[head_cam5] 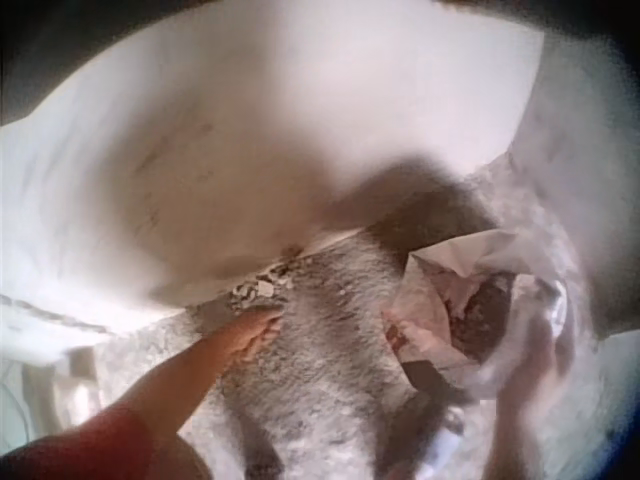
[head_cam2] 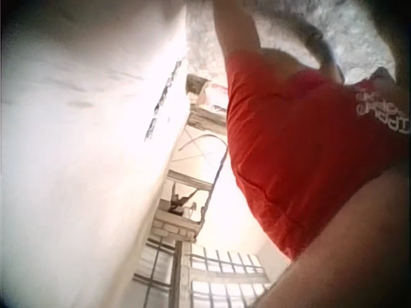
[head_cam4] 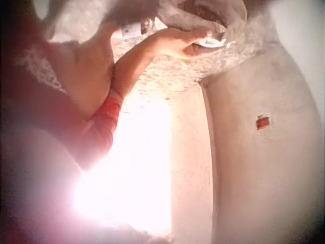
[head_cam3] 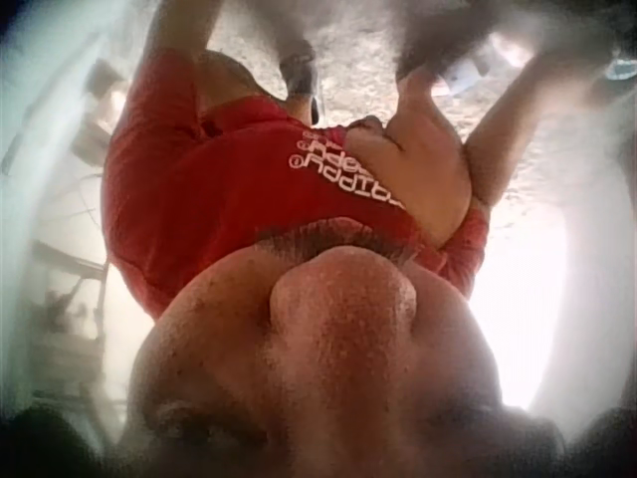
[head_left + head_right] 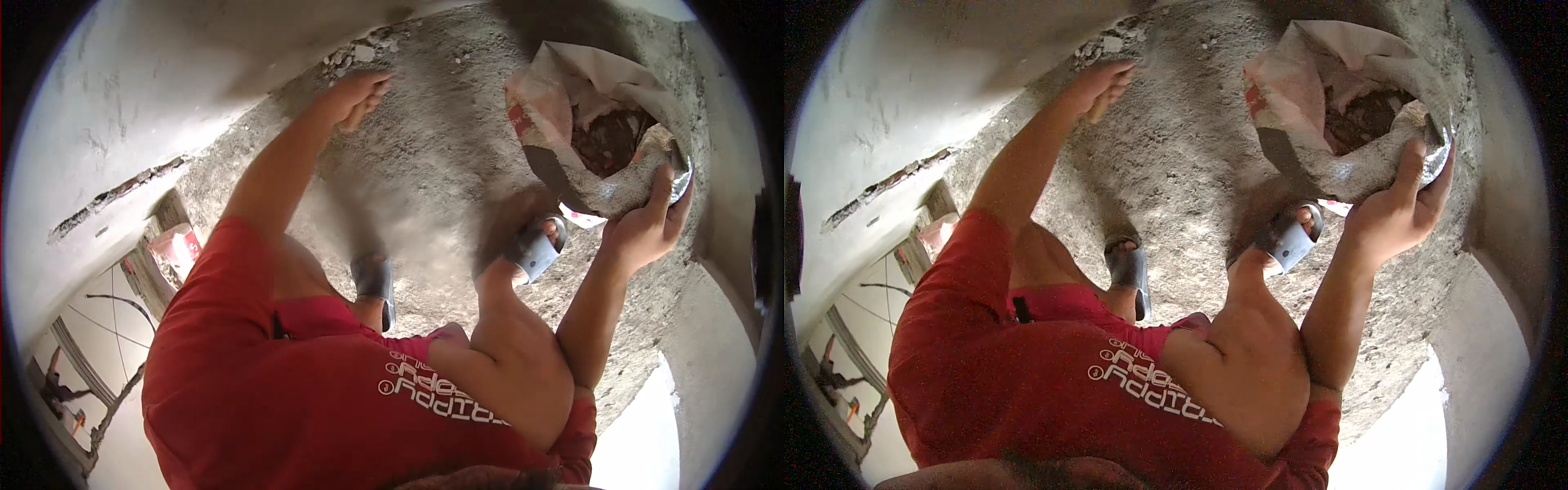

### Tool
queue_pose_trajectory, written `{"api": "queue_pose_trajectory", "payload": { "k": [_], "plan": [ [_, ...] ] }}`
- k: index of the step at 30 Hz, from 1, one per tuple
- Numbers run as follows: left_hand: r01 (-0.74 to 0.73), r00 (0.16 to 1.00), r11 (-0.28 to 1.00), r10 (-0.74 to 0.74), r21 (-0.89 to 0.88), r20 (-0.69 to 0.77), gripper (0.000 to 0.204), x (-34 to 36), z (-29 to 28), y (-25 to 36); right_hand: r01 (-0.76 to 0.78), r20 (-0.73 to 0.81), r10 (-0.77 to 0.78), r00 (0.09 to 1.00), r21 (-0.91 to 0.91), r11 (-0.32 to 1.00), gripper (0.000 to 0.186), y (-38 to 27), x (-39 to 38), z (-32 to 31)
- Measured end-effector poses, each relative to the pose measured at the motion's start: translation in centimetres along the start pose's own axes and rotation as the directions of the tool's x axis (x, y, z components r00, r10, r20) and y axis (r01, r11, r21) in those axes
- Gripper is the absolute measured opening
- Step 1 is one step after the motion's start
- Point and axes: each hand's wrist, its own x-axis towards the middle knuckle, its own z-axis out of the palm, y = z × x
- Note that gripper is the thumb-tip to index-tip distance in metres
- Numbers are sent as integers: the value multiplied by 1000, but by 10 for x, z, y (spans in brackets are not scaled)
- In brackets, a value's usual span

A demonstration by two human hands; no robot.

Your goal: The person scrapes loose concrete and debris from a floor corner using a trowel, then collects additional dry mortar mixture from a bag, applying and spreading it onto the wall and floor joints to patch the concrete surface.

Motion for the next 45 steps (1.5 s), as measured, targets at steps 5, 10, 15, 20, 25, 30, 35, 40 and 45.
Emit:
{"api": "queue_pose_trajectory", "payload": {
  "k": [5,10,15,20,25,30,35,40,45],
  "plan": [
    [8,999,964,2,-267,35,30,26,39,-17,-22,17,22,1000,36,999,46,1,-6,9],
    [29,996,900,-62,-435,-62,29,-4,4,-65,7,1,-7,1000,71,997,45,7,-6,1],
    [47,985,959,-92,-281,-147,32,-30,-25,-77,48,-36,-47,998,31,998,44,9,-2,0],
    [-20,931,465,331,885,-153,43,-38,-41,-79,24,-25,-25,999,-24,999,44,1,-6,8],
    [196,947,233,206,952,-246,53,-46,-57,-91,21,-52,-24,998,-48,999,42,3,-8,14],
    [375,833,267,324,888,-449,50,-17,-75,-55,44,32,-45,999,11,999,43,9,-7,9],
    [345,902,103,240,933,-360,54,11,-111,-28,29,30,-31,999,77,997,45,13,-6,7],
    [372,871,33,332,927,-362,53,4,-118,-33,29,15,-30,999,80,996,41,13,-7,5],
    [331,826,-63,502,942,-257,47,-27,-80,1,98,13,-100,995,73,992,37,13,-5,4]
  ]
}}
